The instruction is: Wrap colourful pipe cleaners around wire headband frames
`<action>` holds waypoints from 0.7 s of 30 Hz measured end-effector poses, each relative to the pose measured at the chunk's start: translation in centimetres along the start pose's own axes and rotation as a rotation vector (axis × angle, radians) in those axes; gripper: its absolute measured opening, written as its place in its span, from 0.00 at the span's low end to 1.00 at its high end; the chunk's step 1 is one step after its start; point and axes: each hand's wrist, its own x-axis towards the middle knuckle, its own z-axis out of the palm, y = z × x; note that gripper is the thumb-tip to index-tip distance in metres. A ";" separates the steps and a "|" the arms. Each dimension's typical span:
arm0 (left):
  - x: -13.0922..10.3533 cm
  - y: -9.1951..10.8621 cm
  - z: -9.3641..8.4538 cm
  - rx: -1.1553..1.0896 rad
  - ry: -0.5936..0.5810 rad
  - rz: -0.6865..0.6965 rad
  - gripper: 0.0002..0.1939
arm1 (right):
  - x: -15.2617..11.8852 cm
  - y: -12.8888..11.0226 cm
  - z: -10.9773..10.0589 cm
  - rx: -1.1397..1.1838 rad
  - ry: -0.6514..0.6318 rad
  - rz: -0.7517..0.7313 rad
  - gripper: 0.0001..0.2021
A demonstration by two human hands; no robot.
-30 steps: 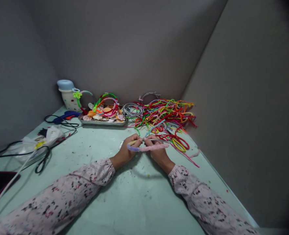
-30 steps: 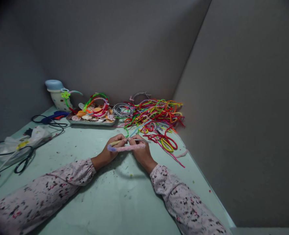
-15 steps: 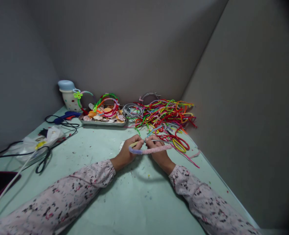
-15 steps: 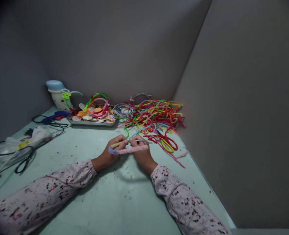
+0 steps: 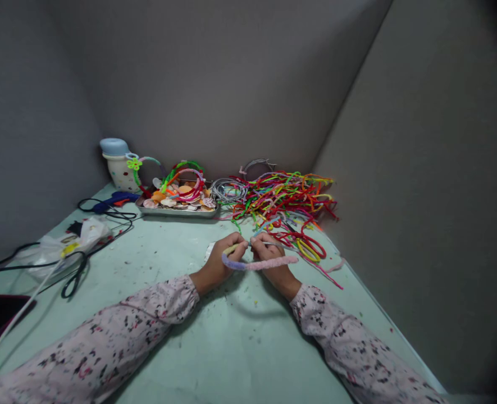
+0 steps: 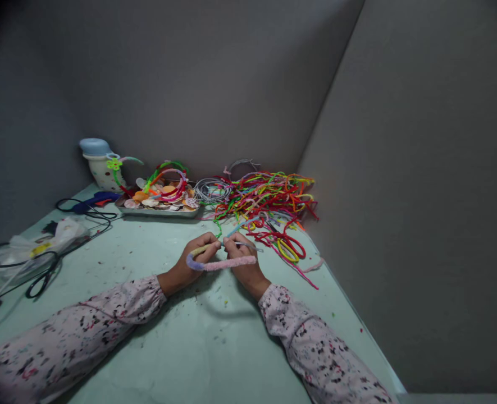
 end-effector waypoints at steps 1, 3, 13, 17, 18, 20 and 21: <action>0.0 0.0 0.0 -0.007 -0.004 -0.005 0.16 | 0.0 -0.1 0.0 -0.003 0.000 -0.014 0.15; 0.1 -0.1 0.0 -0.025 0.000 -0.011 0.16 | -0.1 -0.2 0.0 0.028 0.007 0.008 0.15; 0.8 -0.7 -0.6 -0.089 0.081 -0.061 0.12 | 0.0 0.8 0.8 0.172 0.059 0.088 0.11; 0.7 -1.0 -0.6 -0.093 0.087 -0.124 0.13 | -0.1 1.3 0.9 0.123 0.153 0.054 0.10; 0.7 -1.2 -0.6 -0.101 0.090 -0.133 0.14 | -0.1 1.4 1.0 0.109 0.171 0.043 0.10; 0.8 -1.5 -0.4 -0.126 0.098 -0.146 0.14 | -0.1 1.6 1.0 0.088 0.193 0.026 0.09; 0.8 -1.7 -0.4 -0.149 0.095 -0.147 0.14 | -0.1 1.7 1.0 0.079 0.200 0.019 0.09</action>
